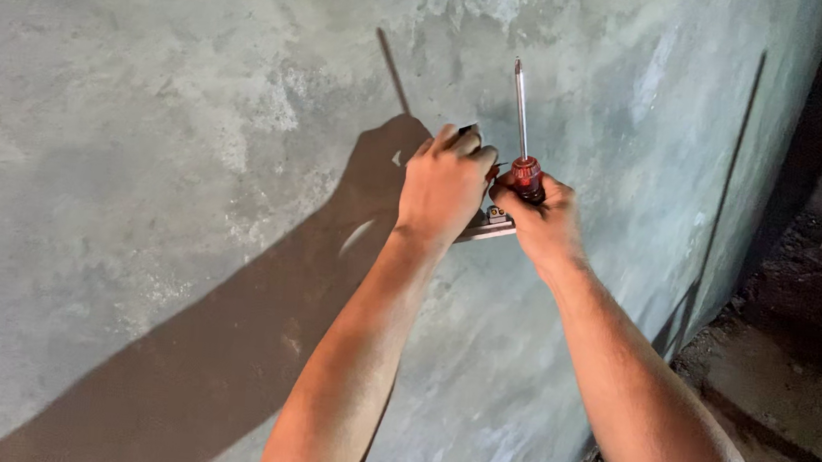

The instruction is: The person installs a white electrical switch into a wall box. They use a red screwdriver to tighten screws on the switch terminals and connect wires. They also use pliers to strip or adjust the wires before securing the switch to the wall.

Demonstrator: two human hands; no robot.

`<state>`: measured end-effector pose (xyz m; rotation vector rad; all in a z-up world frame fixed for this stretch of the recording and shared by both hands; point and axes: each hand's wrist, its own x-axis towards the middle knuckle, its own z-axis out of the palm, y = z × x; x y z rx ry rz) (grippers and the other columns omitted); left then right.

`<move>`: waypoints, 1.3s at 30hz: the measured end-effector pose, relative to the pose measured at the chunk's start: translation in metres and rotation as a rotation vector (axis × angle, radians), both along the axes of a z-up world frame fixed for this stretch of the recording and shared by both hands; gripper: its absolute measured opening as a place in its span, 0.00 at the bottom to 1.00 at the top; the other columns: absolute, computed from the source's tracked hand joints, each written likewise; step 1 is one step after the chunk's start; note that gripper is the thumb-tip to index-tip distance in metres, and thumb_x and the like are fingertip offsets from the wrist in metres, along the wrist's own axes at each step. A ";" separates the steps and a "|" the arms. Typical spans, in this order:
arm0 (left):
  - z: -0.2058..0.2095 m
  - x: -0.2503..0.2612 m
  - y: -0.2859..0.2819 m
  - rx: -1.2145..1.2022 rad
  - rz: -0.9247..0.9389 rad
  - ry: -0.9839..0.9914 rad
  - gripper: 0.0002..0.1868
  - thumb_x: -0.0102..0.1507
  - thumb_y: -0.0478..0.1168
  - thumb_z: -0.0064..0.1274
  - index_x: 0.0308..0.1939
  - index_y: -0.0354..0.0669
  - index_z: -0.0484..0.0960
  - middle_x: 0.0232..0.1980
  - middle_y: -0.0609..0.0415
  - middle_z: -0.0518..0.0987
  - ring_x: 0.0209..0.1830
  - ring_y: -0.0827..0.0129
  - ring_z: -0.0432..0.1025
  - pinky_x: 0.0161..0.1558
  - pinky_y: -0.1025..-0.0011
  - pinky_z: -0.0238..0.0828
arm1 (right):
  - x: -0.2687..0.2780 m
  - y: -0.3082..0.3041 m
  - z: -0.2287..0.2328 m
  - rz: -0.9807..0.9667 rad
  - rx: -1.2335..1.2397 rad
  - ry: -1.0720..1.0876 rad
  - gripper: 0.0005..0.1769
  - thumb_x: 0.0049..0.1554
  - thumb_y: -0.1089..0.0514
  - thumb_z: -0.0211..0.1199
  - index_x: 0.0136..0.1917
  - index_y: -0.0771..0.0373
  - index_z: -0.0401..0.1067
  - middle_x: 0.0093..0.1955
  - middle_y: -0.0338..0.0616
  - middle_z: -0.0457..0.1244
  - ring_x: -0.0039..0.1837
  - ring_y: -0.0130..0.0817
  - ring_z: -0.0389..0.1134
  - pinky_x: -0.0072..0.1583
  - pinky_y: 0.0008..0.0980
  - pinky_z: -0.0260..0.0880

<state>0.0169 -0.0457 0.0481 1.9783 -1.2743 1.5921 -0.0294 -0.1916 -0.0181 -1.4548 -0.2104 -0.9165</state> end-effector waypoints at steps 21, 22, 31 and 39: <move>-0.004 -0.002 0.020 -0.013 0.027 0.069 0.04 0.61 0.40 0.61 0.36 0.49 0.81 0.41 0.58 0.79 0.47 0.62 0.74 0.45 0.59 0.69 | -0.016 0.004 0.016 -0.104 -0.215 0.076 0.13 0.55 0.61 0.69 0.54 0.61 0.78 0.40 0.33 0.68 0.43 0.19 0.65 0.45 0.25 0.67; -0.005 -0.004 0.021 -0.031 0.012 0.063 0.05 0.61 0.39 0.61 0.38 0.48 0.80 0.41 0.57 0.79 0.46 0.62 0.75 0.45 0.59 0.69 | -0.016 0.005 0.017 -0.109 -0.231 0.062 0.12 0.55 0.61 0.69 0.54 0.61 0.78 0.42 0.32 0.69 0.44 0.19 0.67 0.46 0.24 0.69; -0.006 -0.015 0.036 -0.053 -0.120 0.203 0.05 0.64 0.38 0.57 0.40 0.47 0.77 0.37 0.54 0.81 0.34 0.56 0.79 0.31 0.57 0.73 | -0.010 0.001 0.023 -0.193 -0.323 0.087 0.11 0.52 0.62 0.68 0.51 0.62 0.77 0.45 0.34 0.72 0.46 0.20 0.70 0.49 0.24 0.71; 0.006 -0.018 0.037 -0.162 -0.258 0.750 0.08 0.68 0.42 0.50 0.41 0.49 0.85 0.33 0.53 0.87 0.33 0.61 0.81 0.41 0.63 0.77 | -0.011 -0.001 0.026 -0.098 -0.322 0.089 0.10 0.52 0.64 0.68 0.49 0.62 0.77 0.42 0.34 0.69 0.45 0.20 0.67 0.48 0.25 0.69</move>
